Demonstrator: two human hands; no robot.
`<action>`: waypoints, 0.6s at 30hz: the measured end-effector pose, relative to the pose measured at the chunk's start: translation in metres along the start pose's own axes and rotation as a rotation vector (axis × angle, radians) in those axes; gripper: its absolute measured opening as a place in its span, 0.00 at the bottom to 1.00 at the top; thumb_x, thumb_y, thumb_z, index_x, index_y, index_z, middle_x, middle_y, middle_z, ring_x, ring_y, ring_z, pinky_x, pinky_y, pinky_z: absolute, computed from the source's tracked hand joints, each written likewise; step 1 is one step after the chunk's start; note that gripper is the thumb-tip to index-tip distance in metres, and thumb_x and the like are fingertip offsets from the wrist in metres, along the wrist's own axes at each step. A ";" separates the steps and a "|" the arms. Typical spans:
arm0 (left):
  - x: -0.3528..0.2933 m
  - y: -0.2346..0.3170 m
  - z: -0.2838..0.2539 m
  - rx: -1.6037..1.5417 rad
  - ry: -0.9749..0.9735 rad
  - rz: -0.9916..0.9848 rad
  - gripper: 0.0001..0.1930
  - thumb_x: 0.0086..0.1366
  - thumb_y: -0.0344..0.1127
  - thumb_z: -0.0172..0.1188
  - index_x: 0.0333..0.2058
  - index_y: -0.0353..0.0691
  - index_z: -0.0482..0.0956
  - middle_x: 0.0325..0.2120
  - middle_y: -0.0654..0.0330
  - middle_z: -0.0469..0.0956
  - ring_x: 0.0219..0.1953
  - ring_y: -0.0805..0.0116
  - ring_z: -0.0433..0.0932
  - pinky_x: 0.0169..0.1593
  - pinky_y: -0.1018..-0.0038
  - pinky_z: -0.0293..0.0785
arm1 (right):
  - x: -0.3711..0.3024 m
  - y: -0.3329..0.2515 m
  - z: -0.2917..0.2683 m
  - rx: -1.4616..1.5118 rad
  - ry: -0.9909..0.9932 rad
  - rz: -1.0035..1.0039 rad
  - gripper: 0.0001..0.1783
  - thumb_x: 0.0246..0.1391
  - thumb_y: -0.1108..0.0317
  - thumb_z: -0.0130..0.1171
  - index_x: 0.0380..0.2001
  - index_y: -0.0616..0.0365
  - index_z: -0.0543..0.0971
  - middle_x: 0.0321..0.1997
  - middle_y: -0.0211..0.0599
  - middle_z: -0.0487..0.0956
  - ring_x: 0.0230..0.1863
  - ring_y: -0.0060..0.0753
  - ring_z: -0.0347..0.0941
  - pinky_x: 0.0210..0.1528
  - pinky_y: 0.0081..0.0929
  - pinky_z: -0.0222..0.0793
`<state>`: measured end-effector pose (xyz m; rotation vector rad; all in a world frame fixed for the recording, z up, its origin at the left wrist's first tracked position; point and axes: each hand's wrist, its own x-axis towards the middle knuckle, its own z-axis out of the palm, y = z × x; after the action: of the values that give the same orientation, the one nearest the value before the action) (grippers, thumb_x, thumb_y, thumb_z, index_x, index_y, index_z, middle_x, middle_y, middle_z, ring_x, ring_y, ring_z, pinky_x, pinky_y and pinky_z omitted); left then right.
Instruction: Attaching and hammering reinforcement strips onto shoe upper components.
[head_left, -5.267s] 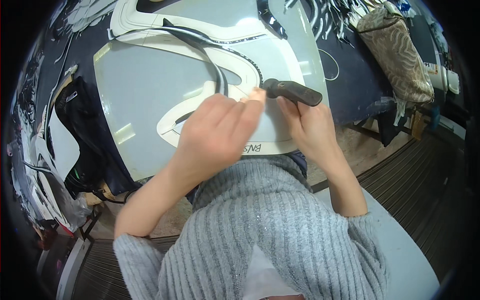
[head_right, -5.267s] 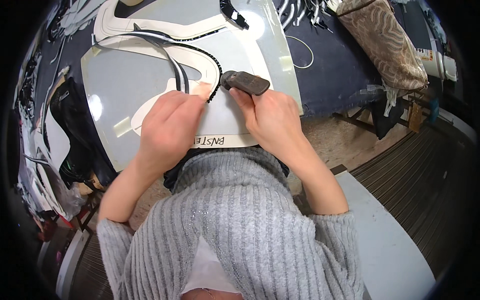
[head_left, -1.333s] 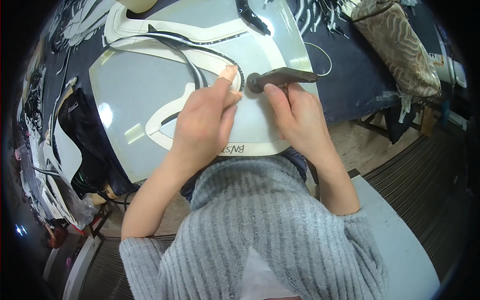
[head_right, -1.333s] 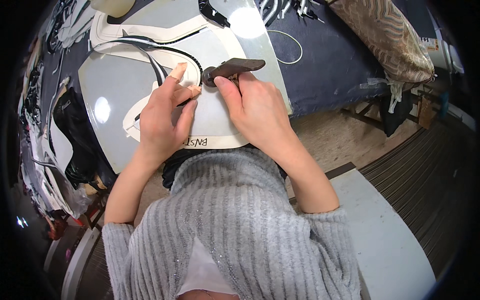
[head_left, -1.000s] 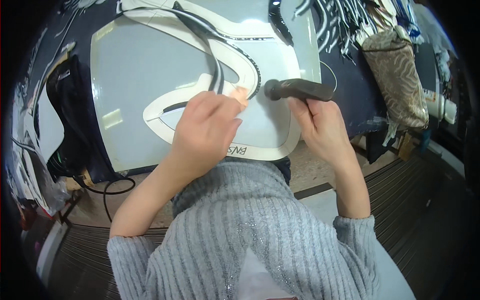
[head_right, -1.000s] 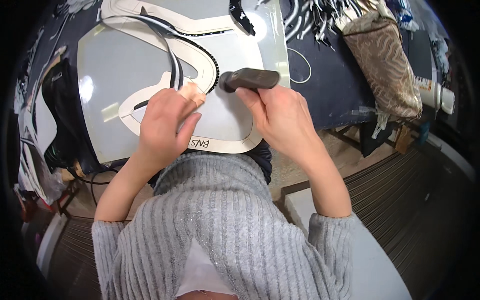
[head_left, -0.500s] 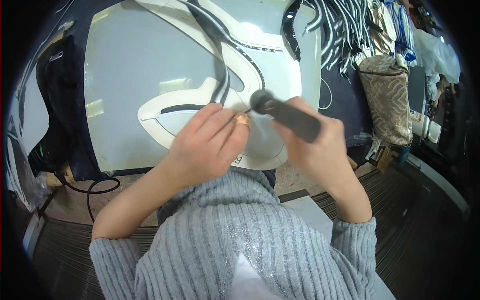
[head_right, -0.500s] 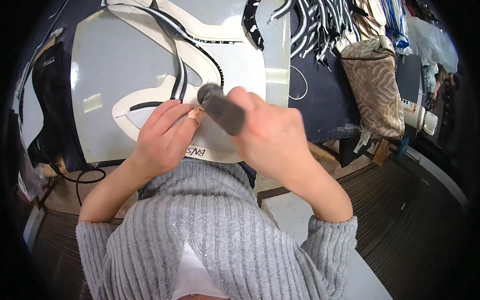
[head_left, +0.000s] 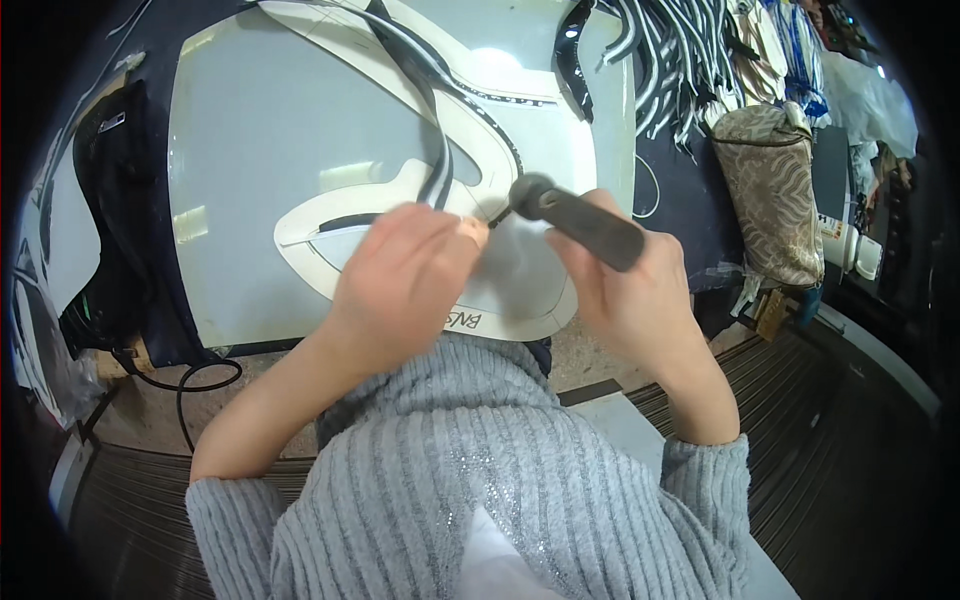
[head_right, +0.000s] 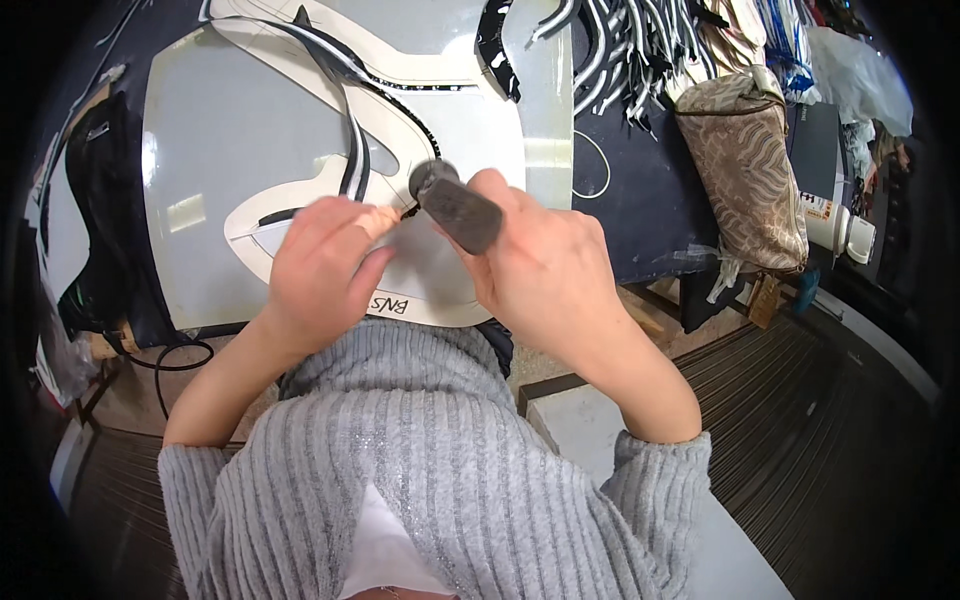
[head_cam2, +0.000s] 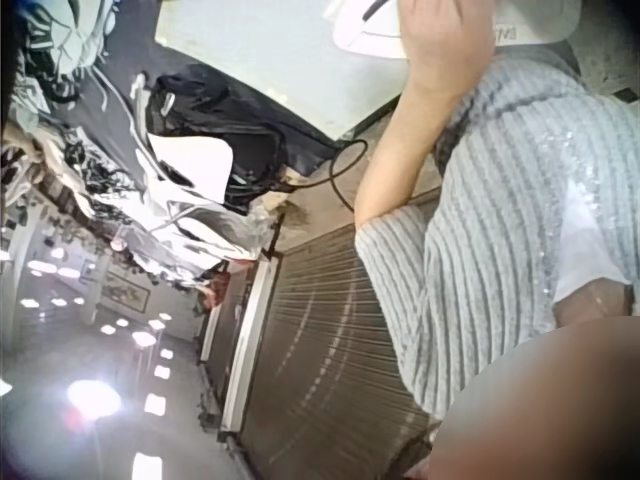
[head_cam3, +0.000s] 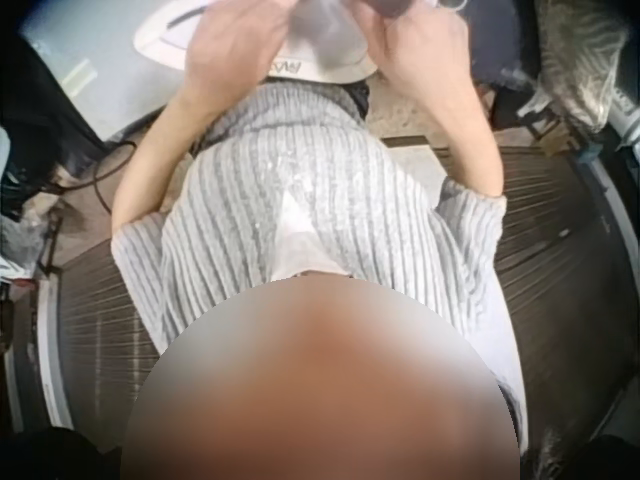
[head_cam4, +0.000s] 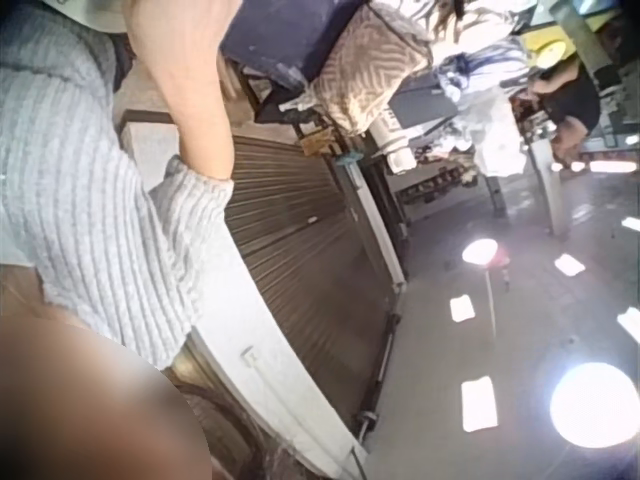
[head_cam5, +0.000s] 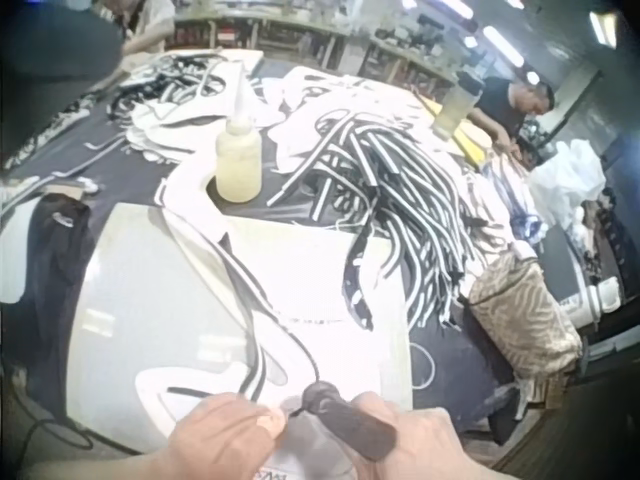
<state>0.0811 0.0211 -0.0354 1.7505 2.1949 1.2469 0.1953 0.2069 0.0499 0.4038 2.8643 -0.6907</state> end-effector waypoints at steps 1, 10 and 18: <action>0.001 0.000 0.000 -0.002 -0.002 0.003 0.13 0.61 0.27 0.58 0.44 0.30 0.74 0.39 0.52 0.81 0.44 0.58 0.79 0.53 0.60 0.74 | -0.001 0.001 0.004 0.000 0.002 0.003 0.11 0.55 0.68 0.60 0.36 0.60 0.69 0.20 0.43 0.77 0.20 0.48 0.77 0.22 0.40 0.72; -0.007 0.000 0.005 0.129 -0.022 0.038 0.12 0.59 0.28 0.58 0.43 0.34 0.76 0.38 0.58 0.82 0.46 0.62 0.79 0.58 0.58 0.72 | 0.003 0.012 0.016 0.052 -0.021 0.088 0.14 0.62 0.60 0.59 0.37 0.60 0.72 0.16 0.44 0.75 0.20 0.50 0.77 0.22 0.39 0.72; -0.001 0.005 0.002 0.321 -0.046 0.223 0.10 0.59 0.29 0.57 0.40 0.33 0.77 0.35 0.54 0.80 0.44 0.61 0.79 0.55 0.59 0.74 | -0.003 0.005 0.021 0.036 -0.008 0.003 0.12 0.60 0.63 0.59 0.37 0.59 0.71 0.20 0.45 0.77 0.22 0.51 0.78 0.24 0.40 0.73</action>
<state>0.0861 0.0209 -0.0341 2.1687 2.3305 0.9137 0.2016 0.2013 0.0301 0.4096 2.8462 -0.7433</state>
